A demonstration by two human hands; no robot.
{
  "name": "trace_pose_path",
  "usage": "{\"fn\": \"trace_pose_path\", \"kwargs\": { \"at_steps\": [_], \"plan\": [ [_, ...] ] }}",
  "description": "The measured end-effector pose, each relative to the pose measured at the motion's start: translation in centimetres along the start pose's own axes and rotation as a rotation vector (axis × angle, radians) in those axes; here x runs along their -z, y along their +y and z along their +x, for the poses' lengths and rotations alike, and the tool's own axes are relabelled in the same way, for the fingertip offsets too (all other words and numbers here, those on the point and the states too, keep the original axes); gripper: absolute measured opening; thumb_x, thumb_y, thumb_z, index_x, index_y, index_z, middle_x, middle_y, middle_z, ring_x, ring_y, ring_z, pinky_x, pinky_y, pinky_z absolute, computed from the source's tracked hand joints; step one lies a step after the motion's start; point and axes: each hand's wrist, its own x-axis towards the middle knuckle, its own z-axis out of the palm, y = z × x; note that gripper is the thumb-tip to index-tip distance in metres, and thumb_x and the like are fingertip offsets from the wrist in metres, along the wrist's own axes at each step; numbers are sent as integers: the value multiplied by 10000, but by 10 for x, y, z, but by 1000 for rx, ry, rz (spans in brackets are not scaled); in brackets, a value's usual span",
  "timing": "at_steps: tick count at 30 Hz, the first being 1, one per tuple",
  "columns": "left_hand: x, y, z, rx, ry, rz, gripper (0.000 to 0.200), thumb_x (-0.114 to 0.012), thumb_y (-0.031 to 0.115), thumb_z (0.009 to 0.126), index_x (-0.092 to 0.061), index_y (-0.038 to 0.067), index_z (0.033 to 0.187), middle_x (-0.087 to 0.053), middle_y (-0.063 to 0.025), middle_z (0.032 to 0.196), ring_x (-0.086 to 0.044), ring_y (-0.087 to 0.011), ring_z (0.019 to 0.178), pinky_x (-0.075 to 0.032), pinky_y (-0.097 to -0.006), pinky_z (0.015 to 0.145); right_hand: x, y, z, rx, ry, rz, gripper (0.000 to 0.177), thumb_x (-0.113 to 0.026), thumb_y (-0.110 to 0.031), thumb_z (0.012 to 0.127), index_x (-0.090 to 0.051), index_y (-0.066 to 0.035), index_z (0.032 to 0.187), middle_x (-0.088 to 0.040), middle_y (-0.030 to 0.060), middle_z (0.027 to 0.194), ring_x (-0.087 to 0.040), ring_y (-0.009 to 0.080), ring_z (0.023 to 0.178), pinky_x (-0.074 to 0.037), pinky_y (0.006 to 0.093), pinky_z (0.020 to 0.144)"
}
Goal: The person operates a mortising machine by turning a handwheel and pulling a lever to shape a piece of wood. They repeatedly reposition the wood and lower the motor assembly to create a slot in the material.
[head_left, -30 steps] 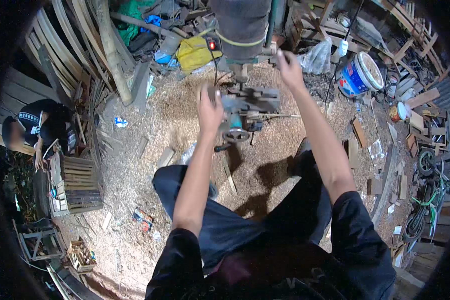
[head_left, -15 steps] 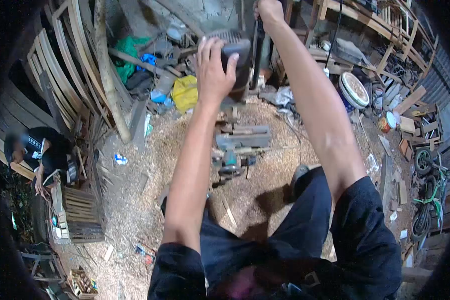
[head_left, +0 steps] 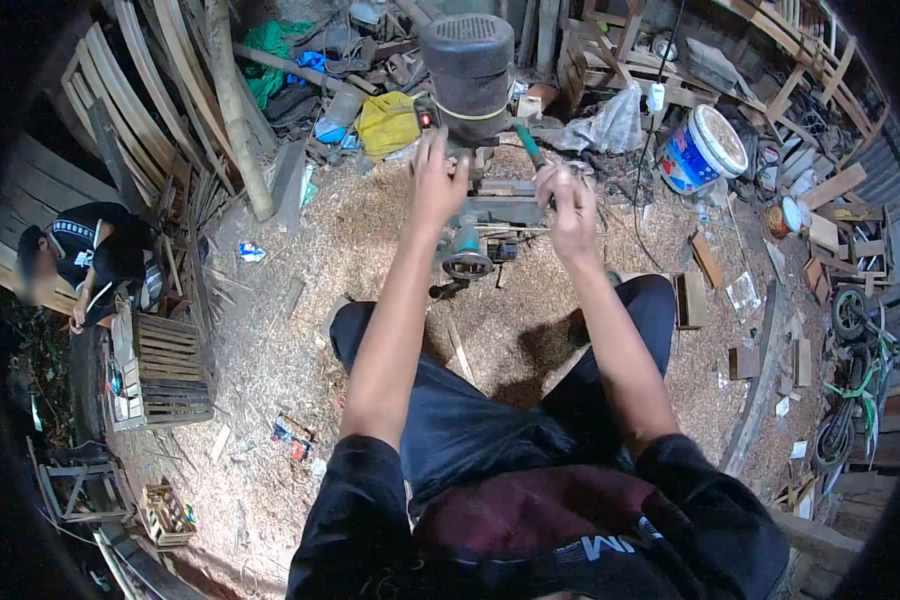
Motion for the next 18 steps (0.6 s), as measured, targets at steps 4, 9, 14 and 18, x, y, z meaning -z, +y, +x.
{"fn": "trace_pose_path", "kwargs": {
  "at_steps": [4,9,14,18],
  "plan": [
    [-27,-63,-77,185,-361,111,507,-656,229,847,-540,13,1292,-559,-240,1292,-526,-395,1214,-428,-432,1037,-11,-40,57,-550,-205,-601,502,-486,-377,997,-636,22,733,-646,177,733,-632,294,719,-491,400,741],
    [-64,-99,-124,352,-663,195,438,-606,291,885,-585,8,1219,-581,-267,1266,-556,-403,1186,-476,-442,977,-14,4,76,-310,-383,-1110,460,-594,-366,887,-669,86,853,-675,287,880,-677,393,931,-518,450,858],
    [-139,-169,-187,734,-541,-424,295,-517,251,938,-622,59,1135,-593,-203,1241,-562,-398,1119,-469,-470,949,-17,-14,8,-511,-410,-1196,292,-667,-191,788,-656,75,909,-667,305,877,-662,441,916,-535,479,819],
    [-105,-114,-172,417,-702,257,251,-553,216,916,-637,67,1099,-578,-180,1258,-541,-389,1141,-445,-471,974,-17,14,-43,-568,-234,-1056,265,-645,-107,797,-586,89,965,-655,301,834,-643,472,877,-516,537,789]
  ]
}}
